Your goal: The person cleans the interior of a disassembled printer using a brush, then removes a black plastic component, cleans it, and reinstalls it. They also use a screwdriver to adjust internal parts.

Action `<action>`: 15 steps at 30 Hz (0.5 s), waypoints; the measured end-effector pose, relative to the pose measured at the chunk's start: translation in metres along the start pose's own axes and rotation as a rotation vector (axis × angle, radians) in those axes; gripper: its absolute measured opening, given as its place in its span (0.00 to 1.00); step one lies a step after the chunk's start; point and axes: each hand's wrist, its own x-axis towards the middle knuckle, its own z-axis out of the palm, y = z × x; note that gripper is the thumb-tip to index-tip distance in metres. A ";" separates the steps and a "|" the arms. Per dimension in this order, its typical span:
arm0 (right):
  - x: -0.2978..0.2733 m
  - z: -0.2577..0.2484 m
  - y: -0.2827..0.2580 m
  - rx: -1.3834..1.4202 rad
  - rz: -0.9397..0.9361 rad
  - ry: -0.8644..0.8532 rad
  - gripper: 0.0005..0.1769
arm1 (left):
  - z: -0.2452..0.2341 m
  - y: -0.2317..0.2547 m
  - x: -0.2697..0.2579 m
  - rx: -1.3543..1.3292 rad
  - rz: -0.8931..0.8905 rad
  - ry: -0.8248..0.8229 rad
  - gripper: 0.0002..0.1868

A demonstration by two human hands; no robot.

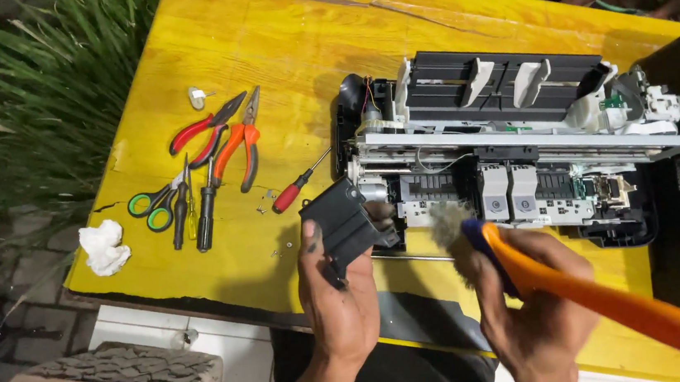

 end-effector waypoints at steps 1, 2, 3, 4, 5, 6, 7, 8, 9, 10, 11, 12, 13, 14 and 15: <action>-0.008 0.002 0.002 -0.001 -0.003 -0.002 0.16 | 0.001 -0.002 -0.001 -0.002 0.002 0.002 0.32; -0.017 0.004 0.004 -0.057 0.053 -0.050 0.16 | 0.002 -0.003 -0.003 0.016 0.020 -0.046 0.31; -0.026 0.006 0.006 -0.113 0.109 -0.097 0.16 | 0.003 -0.004 -0.004 0.034 0.038 -0.093 0.29; -0.018 0.009 -0.014 -0.115 0.112 -0.091 0.16 | -0.024 -0.021 -0.008 0.034 0.033 -0.097 0.29; -0.009 0.012 -0.036 -0.030 -0.226 -0.100 0.17 | -0.050 -0.038 -0.011 0.668 0.418 -0.076 0.22; 0.001 0.016 -0.056 0.059 -0.569 -0.113 0.19 | -0.077 -0.055 -0.014 1.301 0.808 -0.031 0.34; 0.001 0.014 -0.050 0.058 -0.571 -0.113 0.19 | -0.049 -0.035 -0.009 1.299 0.810 -0.030 0.34; 0.002 0.013 -0.044 -0.010 -0.585 -0.203 0.18 | -0.022 -0.015 -0.004 0.674 0.401 0.045 0.19; 0.003 0.012 -0.037 -0.079 -0.599 -0.292 0.18 | 0.005 0.006 0.002 0.046 -0.004 0.111 0.32; 0.001 0.009 -0.043 -0.078 -0.597 -0.293 0.18 | -0.025 -0.006 -0.004 0.047 -0.005 0.113 0.32; -0.001 0.006 -0.048 -0.005 -0.479 -0.280 0.22 | -0.055 -0.017 -0.009 0.700 0.346 0.072 0.26; -0.002 0.002 -0.053 0.066 -0.365 -0.270 0.28 | -0.085 -0.030 -0.014 1.349 0.699 0.032 0.35; 0.000 0.004 -0.057 0.065 -0.367 -0.274 0.28 | -0.086 -0.033 -0.013 1.348 0.698 0.037 0.35; 0.000 0.005 -0.061 0.044 -0.431 -0.133 0.21 | -0.089 -0.035 -0.013 1.342 0.645 0.048 0.34; 0.000 0.006 -0.065 0.023 -0.492 0.009 0.16 | -0.091 -0.037 -0.013 1.336 0.593 0.058 0.34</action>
